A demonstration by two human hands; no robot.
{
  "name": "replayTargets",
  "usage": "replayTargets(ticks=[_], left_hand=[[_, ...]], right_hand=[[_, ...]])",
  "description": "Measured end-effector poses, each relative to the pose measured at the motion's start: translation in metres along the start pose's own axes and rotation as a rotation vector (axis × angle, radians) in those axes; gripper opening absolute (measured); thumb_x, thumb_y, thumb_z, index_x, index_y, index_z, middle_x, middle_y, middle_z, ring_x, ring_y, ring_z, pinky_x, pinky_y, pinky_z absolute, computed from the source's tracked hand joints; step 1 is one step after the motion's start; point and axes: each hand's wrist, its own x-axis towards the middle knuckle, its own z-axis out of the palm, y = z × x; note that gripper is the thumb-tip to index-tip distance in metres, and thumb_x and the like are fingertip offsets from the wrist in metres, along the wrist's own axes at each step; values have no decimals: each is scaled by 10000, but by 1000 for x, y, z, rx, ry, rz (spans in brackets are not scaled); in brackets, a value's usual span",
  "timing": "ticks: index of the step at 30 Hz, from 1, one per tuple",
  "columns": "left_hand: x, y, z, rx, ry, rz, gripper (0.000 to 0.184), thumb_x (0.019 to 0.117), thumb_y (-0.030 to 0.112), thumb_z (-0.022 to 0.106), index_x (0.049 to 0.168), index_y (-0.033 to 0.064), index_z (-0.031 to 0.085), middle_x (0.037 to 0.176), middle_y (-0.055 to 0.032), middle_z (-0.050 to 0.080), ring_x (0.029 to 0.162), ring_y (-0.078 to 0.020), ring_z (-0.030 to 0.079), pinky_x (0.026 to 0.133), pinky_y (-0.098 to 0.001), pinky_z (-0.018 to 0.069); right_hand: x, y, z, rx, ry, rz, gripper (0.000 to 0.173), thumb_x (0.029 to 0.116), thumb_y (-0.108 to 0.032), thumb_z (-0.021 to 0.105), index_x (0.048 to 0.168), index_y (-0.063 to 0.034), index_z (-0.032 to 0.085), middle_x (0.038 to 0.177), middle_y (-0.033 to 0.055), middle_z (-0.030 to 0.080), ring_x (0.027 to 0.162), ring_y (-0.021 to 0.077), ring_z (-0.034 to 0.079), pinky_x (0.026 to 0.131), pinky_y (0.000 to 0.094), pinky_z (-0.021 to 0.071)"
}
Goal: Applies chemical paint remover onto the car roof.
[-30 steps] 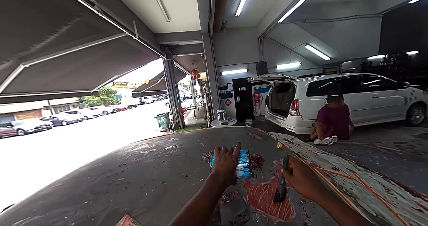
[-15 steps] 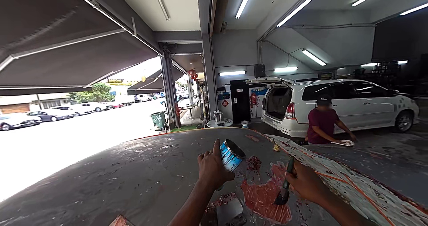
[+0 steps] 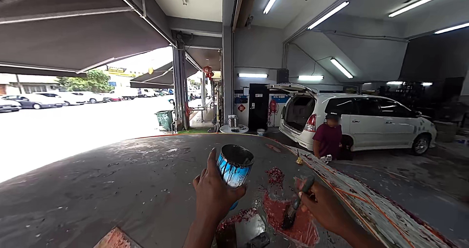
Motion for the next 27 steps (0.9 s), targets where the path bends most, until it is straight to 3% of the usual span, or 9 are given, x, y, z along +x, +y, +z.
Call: replayTargets(ticks=[5, 11, 15, 19, 23, 27], left_hand=[[0, -11, 20, -55, 92, 34, 1387, 460, 657, 885, 1601, 145, 286, 1174, -37, 715, 1053, -223, 678, 1009, -598, 454], [9, -27, 35, -79, 242, 67, 1372, 454, 682, 841, 1585, 108, 318, 1196, -53, 717, 1068, -240, 679, 1005, -623, 441], [14, -28, 30, -98, 290, 81, 1402, 462, 672, 846, 1607, 132, 242, 1230, -66, 697, 1100, -250, 666, 1012, -644, 425], [17, -37, 33, -109, 323, 85, 1419, 466, 685, 840, 1610, 126, 214, 1239, -69, 685, 1110, -257, 655, 1001, -647, 421], [19, -41, 34, -118, 332, 81, 1435, 463, 672, 853, 1620, 135, 194, 1248, -65, 678, 1123, -263, 642, 1016, -642, 409], [16, -38, 32, -147, 339, 84, 1442, 477, 688, 840, 1628, 133, 172, 1289, -92, 666, 1160, -276, 632, 1039, -630, 399]], right_hand=[[4, 45, -16, -51, 159, 77, 207, 988, -210, 623, 1145, -77, 603, 833, 52, 724, 664, 183, 727, 627, 382, 628], [32, 34, 9, 29, 292, -23, 214, 991, -209, 611, 1158, -75, 611, 836, 30, 727, 657, 154, 720, 621, 355, 629], [43, 12, 30, 99, 143, -23, 216, 1028, -198, 586, 1205, -73, 591, 896, 37, 738, 701, 144, 732, 645, 324, 633], [43, 1, 28, 162, 130, -53, 189, 1030, -200, 584, 1186, -93, 587, 903, 19, 744, 715, 128, 739, 635, 300, 636], [4, 6, 26, 119, 53, -184, 207, 1000, -224, 603, 1158, -91, 608, 896, 15, 743, 702, 131, 729, 625, 314, 629], [-36, 15, 10, 140, 77, -190, 198, 1007, -137, 614, 1181, -49, 579, 926, 53, 753, 727, 161, 749, 621, 337, 643]])
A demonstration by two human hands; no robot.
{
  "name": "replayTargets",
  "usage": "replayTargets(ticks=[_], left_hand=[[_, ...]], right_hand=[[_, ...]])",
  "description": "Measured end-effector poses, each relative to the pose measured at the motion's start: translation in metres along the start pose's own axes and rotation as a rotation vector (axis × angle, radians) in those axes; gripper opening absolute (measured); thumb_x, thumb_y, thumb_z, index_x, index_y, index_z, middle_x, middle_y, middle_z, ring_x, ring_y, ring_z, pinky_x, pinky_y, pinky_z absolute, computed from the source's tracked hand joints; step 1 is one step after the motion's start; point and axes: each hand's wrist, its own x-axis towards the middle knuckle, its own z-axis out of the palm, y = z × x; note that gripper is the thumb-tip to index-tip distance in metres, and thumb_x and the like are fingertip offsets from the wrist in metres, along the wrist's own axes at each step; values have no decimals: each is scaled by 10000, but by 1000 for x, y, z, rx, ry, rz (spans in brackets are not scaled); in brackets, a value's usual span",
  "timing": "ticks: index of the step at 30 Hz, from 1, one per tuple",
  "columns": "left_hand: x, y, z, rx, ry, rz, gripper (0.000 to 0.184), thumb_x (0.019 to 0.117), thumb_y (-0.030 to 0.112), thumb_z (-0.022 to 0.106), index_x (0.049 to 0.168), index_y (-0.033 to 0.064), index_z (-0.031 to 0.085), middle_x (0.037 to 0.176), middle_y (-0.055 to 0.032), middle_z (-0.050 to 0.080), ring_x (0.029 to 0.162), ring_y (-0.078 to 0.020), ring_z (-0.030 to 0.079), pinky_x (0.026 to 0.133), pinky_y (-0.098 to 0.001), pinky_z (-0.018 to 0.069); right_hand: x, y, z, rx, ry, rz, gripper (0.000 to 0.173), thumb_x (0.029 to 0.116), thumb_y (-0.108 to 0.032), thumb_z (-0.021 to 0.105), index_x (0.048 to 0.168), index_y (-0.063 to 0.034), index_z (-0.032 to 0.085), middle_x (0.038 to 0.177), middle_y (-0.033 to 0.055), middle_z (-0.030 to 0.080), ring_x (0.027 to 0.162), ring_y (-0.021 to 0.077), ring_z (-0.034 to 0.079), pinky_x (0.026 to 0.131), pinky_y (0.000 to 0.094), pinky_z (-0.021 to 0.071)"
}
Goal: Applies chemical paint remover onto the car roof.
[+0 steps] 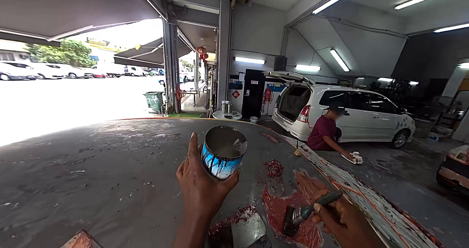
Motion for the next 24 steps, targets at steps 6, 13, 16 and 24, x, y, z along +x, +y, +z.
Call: replayTargets(ticks=[6, 13, 16, 24], left_hand=[[-3, -2, 2, -29, 5, 0, 1431, 489, 715, 826, 1628, 137, 180, 1283, -71, 670, 1153, -255, 630, 1019, -625, 408], [-2, -5, 1, -5, 19, -5, 1424, 491, 732, 804, 1624, 113, 203, 1293, -108, 670, 1168, -287, 631, 1013, -642, 410], [-2, -6, 1, 1, 21, 4, 1420, 476, 716, 811, 1617, 108, 223, 1281, -101, 680, 1156, -292, 639, 991, -655, 417], [1, -10, -3, 1, 31, 9, 1415, 489, 700, 825, 1610, 77, 226, 1294, -144, 668, 1163, -340, 635, 975, -678, 420]], right_hand=[[-32, 24, -33, 37, 75, 54, 182, 1029, -97, 590, 1178, 1, 554, 913, 111, 747, 739, 218, 757, 627, 383, 644], [38, 70, -14, 9, 243, 102, 172, 1009, -172, 598, 1139, -59, 600, 847, 41, 754, 669, 162, 744, 573, 326, 636], [94, 106, -12, -131, 284, 125, 200, 1015, -203, 590, 1150, -57, 613, 831, 30, 734, 671, 148, 725, 627, 344, 629], [115, 131, -51, -286, 388, 343, 255, 1035, -204, 585, 1215, -23, 596, 838, 92, 718, 678, 224, 724, 654, 449, 623]])
